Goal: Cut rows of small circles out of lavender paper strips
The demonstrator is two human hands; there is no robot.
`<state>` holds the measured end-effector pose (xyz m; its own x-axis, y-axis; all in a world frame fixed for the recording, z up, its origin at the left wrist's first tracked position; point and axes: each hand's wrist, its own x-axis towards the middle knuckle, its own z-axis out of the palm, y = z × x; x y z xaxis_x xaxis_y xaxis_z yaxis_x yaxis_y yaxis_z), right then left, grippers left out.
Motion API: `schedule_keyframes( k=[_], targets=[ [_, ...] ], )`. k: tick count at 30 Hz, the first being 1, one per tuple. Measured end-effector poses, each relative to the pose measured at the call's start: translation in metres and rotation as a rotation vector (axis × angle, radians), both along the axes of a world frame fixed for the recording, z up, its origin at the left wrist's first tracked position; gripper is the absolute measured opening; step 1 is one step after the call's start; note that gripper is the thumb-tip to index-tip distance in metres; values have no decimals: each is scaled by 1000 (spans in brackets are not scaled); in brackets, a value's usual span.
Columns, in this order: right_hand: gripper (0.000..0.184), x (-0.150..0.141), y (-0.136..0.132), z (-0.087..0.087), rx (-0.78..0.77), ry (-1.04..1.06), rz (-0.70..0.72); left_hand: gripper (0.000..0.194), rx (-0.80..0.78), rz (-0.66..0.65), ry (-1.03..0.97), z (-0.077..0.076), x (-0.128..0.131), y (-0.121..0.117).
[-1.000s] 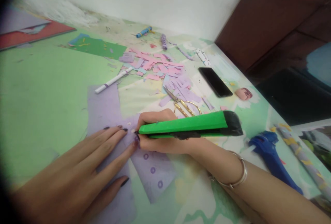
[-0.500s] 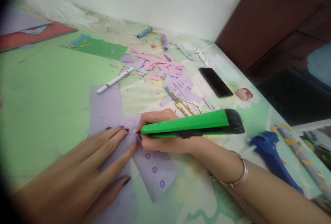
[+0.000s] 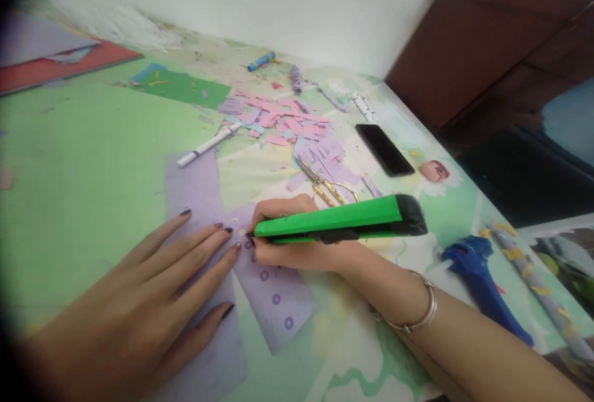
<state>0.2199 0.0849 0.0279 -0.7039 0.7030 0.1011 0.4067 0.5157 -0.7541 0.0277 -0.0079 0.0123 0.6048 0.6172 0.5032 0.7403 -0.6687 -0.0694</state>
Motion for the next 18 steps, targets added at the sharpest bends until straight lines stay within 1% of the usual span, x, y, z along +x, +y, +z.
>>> schedule_keyframes(
  k=[8, 12, 15, 18],
  targets=[
    [8, -1, -4, 1, 53, -12, 16, 34, -19, -7, -20, -2, -1, 2],
    [7, -1, -4, 2, 40, -15, 2, 30, -91, -24, -47, -4, -11, 11],
    [9, -1, -2, 2, 38, -15, -3, 42, -189, -46, 6, -5, -20, 21],
    [13, 2, -1, 0, 19, -17, 13, 54, -241, -68, 74, -3, -27, 27]
  ],
)
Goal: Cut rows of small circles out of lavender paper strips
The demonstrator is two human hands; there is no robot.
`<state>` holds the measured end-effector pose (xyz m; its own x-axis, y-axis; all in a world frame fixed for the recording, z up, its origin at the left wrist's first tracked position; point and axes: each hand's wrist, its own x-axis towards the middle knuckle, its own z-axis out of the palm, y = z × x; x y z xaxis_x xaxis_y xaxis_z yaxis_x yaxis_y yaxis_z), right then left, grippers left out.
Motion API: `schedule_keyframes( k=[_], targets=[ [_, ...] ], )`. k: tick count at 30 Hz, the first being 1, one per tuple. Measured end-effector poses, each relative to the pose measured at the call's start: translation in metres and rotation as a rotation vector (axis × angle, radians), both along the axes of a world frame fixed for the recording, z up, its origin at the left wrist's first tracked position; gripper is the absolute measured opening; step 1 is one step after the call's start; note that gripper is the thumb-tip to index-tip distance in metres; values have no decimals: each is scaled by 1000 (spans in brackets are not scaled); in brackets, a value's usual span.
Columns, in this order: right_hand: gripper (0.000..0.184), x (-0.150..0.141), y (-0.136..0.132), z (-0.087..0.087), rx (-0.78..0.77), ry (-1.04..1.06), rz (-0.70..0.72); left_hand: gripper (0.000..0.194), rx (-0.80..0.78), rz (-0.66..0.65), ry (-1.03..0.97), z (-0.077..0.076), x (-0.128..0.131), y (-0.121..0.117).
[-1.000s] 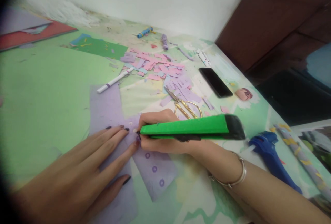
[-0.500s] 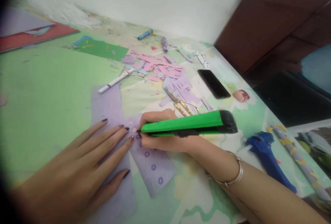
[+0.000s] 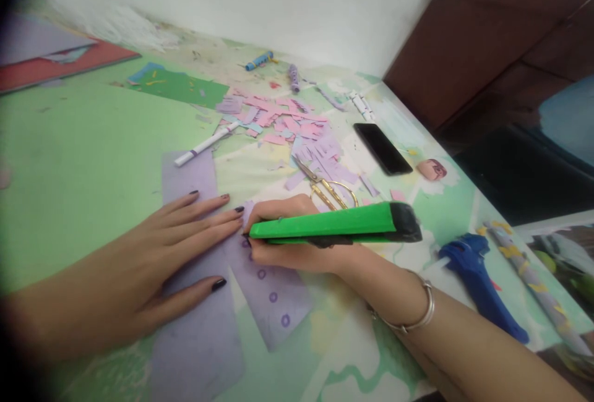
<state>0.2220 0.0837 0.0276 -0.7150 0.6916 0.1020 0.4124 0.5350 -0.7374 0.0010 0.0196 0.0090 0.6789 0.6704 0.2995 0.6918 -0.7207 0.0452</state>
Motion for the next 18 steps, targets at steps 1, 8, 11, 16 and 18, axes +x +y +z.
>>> schedule_keyframes(
  k=[1, 8, 11, 16, 18],
  targets=[
    [14, 1, 0, -1, -19, 1, 13, 54, -6, -5, 14, 1, -2, 1],
    [11, 10, -5, 3, -83, -7, 36, 55, -56, -40, 22, 6, -9, 2],
    [12, 11, -6, 5, -88, -18, 49, 55, -74, -25, -34, 4, -8, 1],
    [12, 12, -5, 6, -100, -14, 64, 67, -188, 48, -104, 2, -6, 4],
    [12, 12, -4, 6, -100, -11, 54, 72, -300, 98, -183, 3, -7, 8]
  ],
)
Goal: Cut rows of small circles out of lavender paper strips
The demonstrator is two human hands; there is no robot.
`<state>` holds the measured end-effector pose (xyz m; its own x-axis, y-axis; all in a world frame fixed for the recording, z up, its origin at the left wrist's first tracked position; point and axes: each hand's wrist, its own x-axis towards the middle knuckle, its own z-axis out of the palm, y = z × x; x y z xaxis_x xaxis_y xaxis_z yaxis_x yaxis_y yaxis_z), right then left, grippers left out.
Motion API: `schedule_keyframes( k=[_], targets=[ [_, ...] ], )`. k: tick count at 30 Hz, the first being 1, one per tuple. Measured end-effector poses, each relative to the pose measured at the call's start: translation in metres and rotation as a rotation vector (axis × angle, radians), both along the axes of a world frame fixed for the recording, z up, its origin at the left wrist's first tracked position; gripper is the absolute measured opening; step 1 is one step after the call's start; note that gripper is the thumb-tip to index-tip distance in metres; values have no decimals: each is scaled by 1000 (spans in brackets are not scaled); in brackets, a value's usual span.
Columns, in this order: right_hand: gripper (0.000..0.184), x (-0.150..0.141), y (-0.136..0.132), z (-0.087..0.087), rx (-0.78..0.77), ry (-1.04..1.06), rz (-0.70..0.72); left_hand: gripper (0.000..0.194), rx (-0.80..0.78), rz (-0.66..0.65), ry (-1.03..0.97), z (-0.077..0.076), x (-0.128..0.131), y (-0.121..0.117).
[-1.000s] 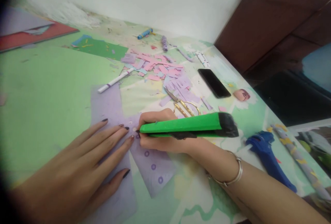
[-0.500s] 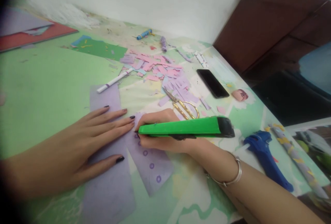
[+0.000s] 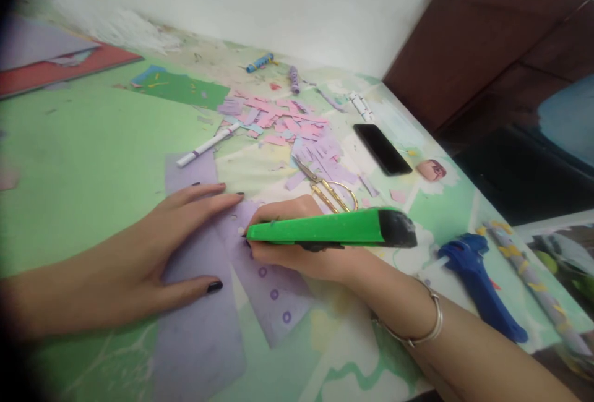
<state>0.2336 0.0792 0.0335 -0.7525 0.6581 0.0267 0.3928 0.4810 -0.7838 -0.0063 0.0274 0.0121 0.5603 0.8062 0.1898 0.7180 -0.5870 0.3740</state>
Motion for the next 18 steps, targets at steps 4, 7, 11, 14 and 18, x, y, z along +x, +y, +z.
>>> schedule_keyframes(
  k=[4, 7, 11, 14, 18],
  targets=[
    [13, -1, 1, 0, -17, -7, 5, 59, -184, 80, -206, 3, -1, 9],
    [13, -2, 0, 0, -35, -5, 9, 44, -279, 174, -368, 5, 3, 16],
    [12, -5, 0, 3, -88, -14, -52, 35, -326, 307, -493, 7, 12, 22],
    [15, -8, 1, 5, -154, -28, -93, 35, -320, 322, -465, 8, 15, 24],
    [17, -8, 5, 3, -339, 32, -97, 35, -319, 285, -453, 8, 13, 24]
  ],
)
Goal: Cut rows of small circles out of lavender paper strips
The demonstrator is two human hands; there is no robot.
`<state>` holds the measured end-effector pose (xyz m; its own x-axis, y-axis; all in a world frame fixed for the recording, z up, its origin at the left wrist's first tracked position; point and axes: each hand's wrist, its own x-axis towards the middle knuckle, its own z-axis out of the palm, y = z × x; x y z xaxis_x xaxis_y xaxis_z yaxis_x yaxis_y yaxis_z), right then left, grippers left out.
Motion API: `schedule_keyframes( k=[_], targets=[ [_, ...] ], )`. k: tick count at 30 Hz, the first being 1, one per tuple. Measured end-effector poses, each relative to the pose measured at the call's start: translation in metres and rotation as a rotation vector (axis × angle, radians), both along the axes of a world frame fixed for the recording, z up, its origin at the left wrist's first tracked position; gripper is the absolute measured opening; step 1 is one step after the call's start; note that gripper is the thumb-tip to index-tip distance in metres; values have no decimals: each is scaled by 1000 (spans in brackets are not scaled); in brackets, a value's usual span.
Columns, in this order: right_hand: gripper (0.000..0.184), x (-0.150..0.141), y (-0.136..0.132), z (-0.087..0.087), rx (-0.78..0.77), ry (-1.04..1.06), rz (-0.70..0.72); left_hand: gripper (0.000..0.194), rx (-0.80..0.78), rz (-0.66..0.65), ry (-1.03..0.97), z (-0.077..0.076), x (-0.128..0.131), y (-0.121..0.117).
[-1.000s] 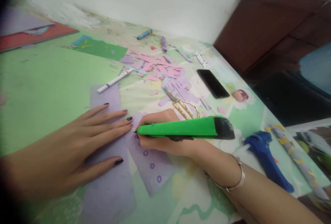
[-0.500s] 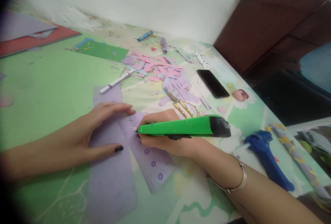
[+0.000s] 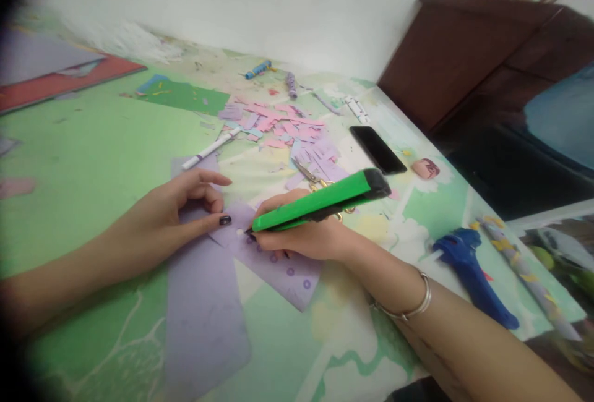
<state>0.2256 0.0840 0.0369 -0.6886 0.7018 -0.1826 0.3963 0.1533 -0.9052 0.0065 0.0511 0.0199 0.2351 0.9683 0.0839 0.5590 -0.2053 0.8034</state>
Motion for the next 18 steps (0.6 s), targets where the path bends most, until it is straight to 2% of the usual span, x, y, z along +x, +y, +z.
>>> schedule_keyframes(
  k=[3, 7, 18],
  targets=[
    [18, 1, 4, -5, -108, 42, 3, 29, 65, -23, 60, -3, -3, 0],
    [21, 3, 7, -10, -164, 68, 9, 23, 185, -50, 173, -11, -5, -1],
    [20, 2, 6, -8, -157, 49, -21, 21, 200, -49, 217, -11, -4, -3]
  ],
)
